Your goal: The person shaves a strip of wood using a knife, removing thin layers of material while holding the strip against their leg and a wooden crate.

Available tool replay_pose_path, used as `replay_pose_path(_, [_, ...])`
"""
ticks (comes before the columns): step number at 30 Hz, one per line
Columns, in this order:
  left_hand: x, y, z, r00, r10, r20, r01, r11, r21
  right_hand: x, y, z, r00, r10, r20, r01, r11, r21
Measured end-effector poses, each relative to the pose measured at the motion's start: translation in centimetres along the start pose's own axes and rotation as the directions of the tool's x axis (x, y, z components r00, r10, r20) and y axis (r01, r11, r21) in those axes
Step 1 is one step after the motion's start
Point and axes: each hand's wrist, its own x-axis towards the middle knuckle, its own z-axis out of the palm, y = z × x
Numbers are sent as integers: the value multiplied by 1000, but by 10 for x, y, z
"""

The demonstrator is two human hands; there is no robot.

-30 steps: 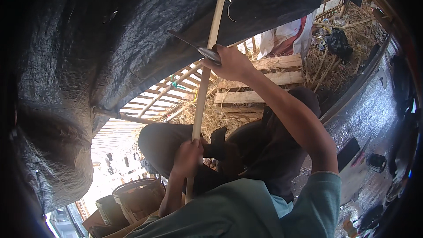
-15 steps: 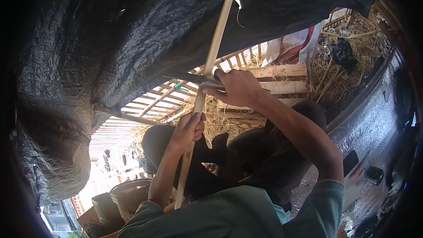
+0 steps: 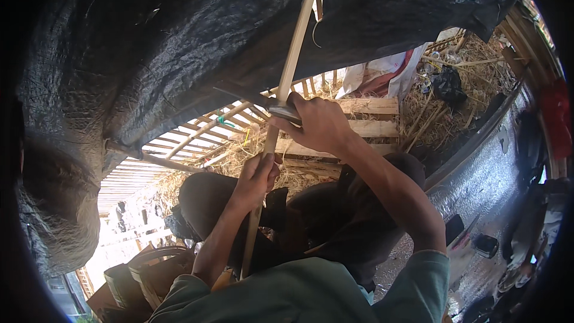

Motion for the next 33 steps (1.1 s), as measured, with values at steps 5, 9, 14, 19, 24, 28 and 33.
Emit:
replay_pose_path(5, [12, -23, -3, 989, 142, -30, -130, 960, 247, -1, 1, 3, 996, 86, 33, -84, 995, -55])
replay_pose_path(9, [11, -27, -5, 989, 143, -20, -132, 950, 284, -4, 1, 9, 981, 166, 102, -154, 981, -116])
replay_pose_path(14, [10, -22, -9, 992, 122, -17, -114, 965, 237, -3, 2, 20, 964, 229, 132, -214, 970, -119])
replay_pose_path(19, [-6, 0, -4, 983, 70, 170, -109, 967, 229, 6, 3, 20, 923, 326, 205, -336, 942, 16])
replay_pose_path(24, [-10, -2, -14, 980, 99, 175, -135, 969, 207, 17, 5, 27, 887, 381, 262, -412, 908, 75])
replay_pose_path(28, [-18, -4, -14, 991, 91, 102, -110, 972, 208, 24, 16, 52, 927, 368, 72, -373, 890, 264])
replay_pose_path(33, [-51, -25, -22, 999, -24, 44, 20, 995, 96, 42, 20, 41, 876, 481, 40, -474, 841, 261])
